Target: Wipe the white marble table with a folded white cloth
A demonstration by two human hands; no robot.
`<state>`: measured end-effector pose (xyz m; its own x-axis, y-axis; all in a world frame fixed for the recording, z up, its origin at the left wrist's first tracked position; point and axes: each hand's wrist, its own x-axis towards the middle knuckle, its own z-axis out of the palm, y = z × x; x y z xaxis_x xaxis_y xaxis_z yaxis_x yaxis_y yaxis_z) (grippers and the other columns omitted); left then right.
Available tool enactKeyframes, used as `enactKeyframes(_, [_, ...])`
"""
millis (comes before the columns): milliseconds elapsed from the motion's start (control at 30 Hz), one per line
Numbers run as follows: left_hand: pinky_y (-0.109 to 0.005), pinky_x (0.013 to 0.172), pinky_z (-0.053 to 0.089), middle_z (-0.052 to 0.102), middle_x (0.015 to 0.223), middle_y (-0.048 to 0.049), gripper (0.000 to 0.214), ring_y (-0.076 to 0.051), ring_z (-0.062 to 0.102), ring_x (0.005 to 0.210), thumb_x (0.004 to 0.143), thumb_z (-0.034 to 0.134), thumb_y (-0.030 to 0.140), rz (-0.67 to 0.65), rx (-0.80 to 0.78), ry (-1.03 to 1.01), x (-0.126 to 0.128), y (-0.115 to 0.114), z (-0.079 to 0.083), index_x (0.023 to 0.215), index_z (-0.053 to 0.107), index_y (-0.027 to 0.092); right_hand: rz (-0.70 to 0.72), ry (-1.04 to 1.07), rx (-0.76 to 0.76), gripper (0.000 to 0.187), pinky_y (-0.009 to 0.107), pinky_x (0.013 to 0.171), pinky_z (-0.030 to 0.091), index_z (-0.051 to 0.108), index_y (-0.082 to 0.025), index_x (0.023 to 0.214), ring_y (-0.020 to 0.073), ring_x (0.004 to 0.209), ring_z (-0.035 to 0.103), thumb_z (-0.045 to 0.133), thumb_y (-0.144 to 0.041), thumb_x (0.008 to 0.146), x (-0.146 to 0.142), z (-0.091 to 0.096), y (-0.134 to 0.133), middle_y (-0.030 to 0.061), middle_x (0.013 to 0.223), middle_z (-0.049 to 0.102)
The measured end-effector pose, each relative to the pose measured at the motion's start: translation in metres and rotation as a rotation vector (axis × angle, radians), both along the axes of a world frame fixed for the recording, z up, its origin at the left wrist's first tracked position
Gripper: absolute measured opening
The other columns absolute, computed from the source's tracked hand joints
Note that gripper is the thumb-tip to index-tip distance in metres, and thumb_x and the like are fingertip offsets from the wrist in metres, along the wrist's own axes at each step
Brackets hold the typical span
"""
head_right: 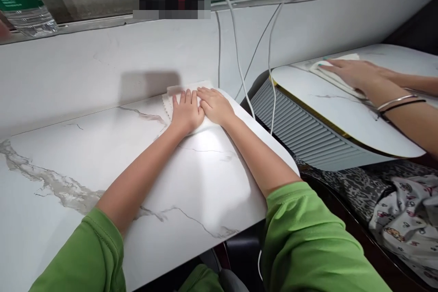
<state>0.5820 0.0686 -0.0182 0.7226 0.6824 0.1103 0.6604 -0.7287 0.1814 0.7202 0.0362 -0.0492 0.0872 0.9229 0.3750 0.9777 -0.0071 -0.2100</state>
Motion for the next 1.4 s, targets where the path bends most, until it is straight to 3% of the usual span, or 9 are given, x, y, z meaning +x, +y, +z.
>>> enactKeyframes(167, [-0.052,0.118,0.009,0.022,0.157,-0.0189,0.06,-0.028,0.016,0.146,0.096,0.026,0.028,-0.006,-0.011,0.038,-0.036,-0.043,0.004,0.149,0.024,0.0,0.008,0.002,0.0,0.053,0.047,0.114,0.032,0.054,-0.013,0.134,0.022,0.135,0.043,0.031,-0.017,0.087,-0.043,0.008,-0.05,0.009,0.143,0.051])
enactKeyframes(300, [-0.054,0.118,0.009,0.02,0.157,-0.0195,0.061,-0.029,0.014,0.146,0.096,0.025,0.029,-0.115,-0.018,0.082,-0.076,-0.093,0.01,0.149,0.022,-0.002,-0.017,-0.018,0.008,0.052,0.049,0.113,0.033,0.053,-0.011,0.135,0.0233,0.134,0.044,0.031,-0.017,0.087,-0.086,0.013,-0.112,0.0111,0.142,0.051])
enactKeyframes(467, [-0.055,0.117,0.009,0.016,0.157,-0.0205,0.062,-0.031,0.01,0.146,0.095,0.023,0.029,-0.213,-0.111,0.236,-0.128,-0.156,0.033,0.149,0.02,-0.004,-0.015,-0.039,0.027,0.051,0.048,0.114,0.033,0.048,-0.012,0.139,0.0218,0.137,0.04,0.029,-0.018,0.092,-0.141,0.014,-0.189,0.012,0.143,0.05])
enactKeyframes(600, [-0.052,0.118,0.009,0.013,0.158,-0.0195,0.063,-0.03,0.007,0.146,0.094,0.025,0.027,-0.248,-0.242,0.308,-0.148,-0.172,0.05,0.149,0.017,-0.004,-0.014,-0.067,-0.009,0.05,0.05,0.115,0.029,0.046,-0.01,0.14,0.0232,0.142,0.031,0.025,-0.022,0.096,-0.159,0.014,-0.207,0.0133,0.149,0.042])
enactKeyframes(767, [-0.044,0.12,0.004,0.01,0.159,-0.0162,0.065,-0.025,0.003,0.147,0.091,0.028,0.024,-0.166,-0.31,0.095,-0.149,-0.144,0.035,0.15,0.017,0.0,0.005,-0.073,-0.081,0.052,0.051,0.115,0.027,0.044,-0.008,0.141,0.0236,0.14,0.034,0.023,-0.025,0.096,-0.158,0.016,-0.171,0.0146,0.146,0.045])
enactKeyframes(967, [-0.04,0.121,0.01,0.025,0.157,-0.0143,0.057,-0.023,0.015,0.147,0.096,0.022,0.025,-0.012,-0.104,-0.045,-0.134,-0.075,0.008,0.147,0.029,0.002,0.003,-0.024,-0.089,0.053,0.048,0.114,0.027,0.047,-0.01,0.139,0.0221,0.139,0.037,0.023,-0.025,0.095,-0.147,0.016,-0.084,0.0132,0.147,0.045])
enactKeyframes(1200, [-0.034,0.118,0.018,0.044,0.148,-0.0078,0.05,-0.018,0.036,0.137,0.093,0.03,0.022,-0.001,-0.031,-0.121,-0.115,0.035,0.005,0.14,0.043,0.011,-0.023,-0.029,-0.029,0.049,0.045,0.111,0.028,0.052,-0.008,0.131,0.0244,0.134,0.042,0.025,-0.02,0.092,-0.135,0.015,0.026,0.0152,0.14,0.053])
enactKeyframes(1300, [-0.033,0.115,0.024,0.055,0.137,-0.0071,0.045,-0.019,0.045,0.128,0.093,0.028,0.02,0.036,0.004,-0.163,-0.11,0.059,0.005,0.131,0.052,0.014,0.0,-0.014,-0.021,0.044,0.044,0.107,0.031,0.059,-0.011,0.119,0.0262,0.12,0.052,0.025,-0.019,0.092,-0.129,0.016,0.056,0.0155,0.126,0.063])
enactKeyframes(1400, [-0.031,0.113,0.026,0.06,0.129,-0.0059,0.042,-0.019,0.049,0.122,0.094,0.028,0.02,0.053,0.025,-0.186,-0.107,0.066,0.005,0.123,0.058,0.016,0.012,-0.017,-0.006,0.041,0.043,0.105,0.032,0.062,-0.013,0.111,0.027,0.11,0.057,0.026,-0.02,0.092,-0.122,0.015,0.07,0.0152,0.114,0.068])
